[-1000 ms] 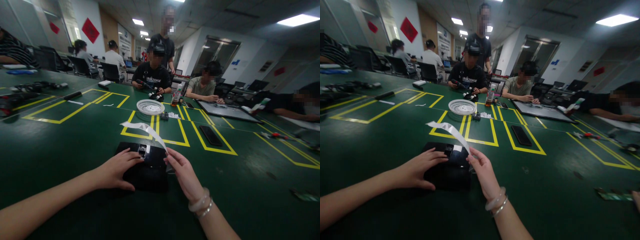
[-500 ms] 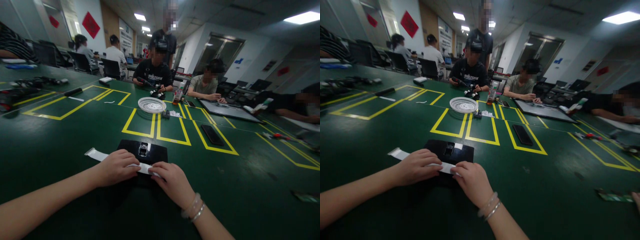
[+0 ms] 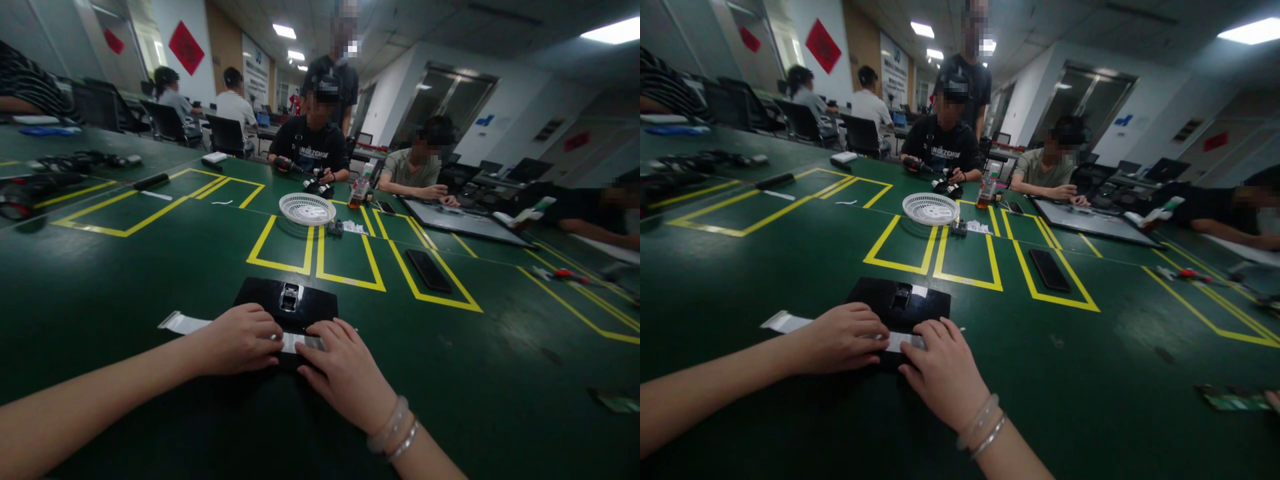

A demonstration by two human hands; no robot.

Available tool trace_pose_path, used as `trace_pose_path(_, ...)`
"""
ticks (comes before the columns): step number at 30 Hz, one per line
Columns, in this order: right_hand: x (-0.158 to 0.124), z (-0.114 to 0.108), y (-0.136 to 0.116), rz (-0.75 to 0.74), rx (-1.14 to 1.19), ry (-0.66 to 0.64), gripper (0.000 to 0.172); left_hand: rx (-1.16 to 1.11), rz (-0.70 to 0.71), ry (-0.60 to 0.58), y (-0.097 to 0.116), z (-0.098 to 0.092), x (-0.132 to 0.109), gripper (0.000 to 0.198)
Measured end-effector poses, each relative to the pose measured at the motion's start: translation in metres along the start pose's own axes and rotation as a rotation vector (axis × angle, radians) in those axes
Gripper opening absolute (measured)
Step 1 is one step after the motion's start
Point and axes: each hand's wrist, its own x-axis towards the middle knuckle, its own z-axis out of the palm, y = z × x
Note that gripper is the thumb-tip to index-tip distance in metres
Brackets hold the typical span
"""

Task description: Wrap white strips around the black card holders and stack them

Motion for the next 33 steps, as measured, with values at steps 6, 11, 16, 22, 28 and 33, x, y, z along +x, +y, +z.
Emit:
trace_pose_path(6,0.0,0.004,0.006,-0.013,-0.013,0.04,0.024,-0.004,-0.18,-0.074,-0.002,0.004,-0.002,0.088)
trace_pose_path(11,0.001,0.002,0.013,-0.005,0.011,0.181,0.036,-0.08,-0.241,-0.144,-0.006,0.001,0.002,0.097)
trace_pose_path(16,0.0,0.001,0.016,-0.001,0.018,0.323,0.034,-0.102,-0.235,-0.089,-0.008,-0.008,0.005,0.089)
trace_pose_path(22,0.0,0.002,0.02,0.018,0.028,0.404,0.033,0.028,-0.376,-0.024,-0.038,-0.025,-0.012,0.084)
trace_pose_path(28,0.001,0.003,0.02,0.026,0.07,0.328,0.032,0.232,-0.667,0.058,-0.098,-0.045,-0.058,0.08)
trace_pose_path(33,0.001,0.001,0.017,0.054,0.065,0.263,0.031,0.306,-1.004,-0.063,-0.138,-0.058,-0.109,0.081)
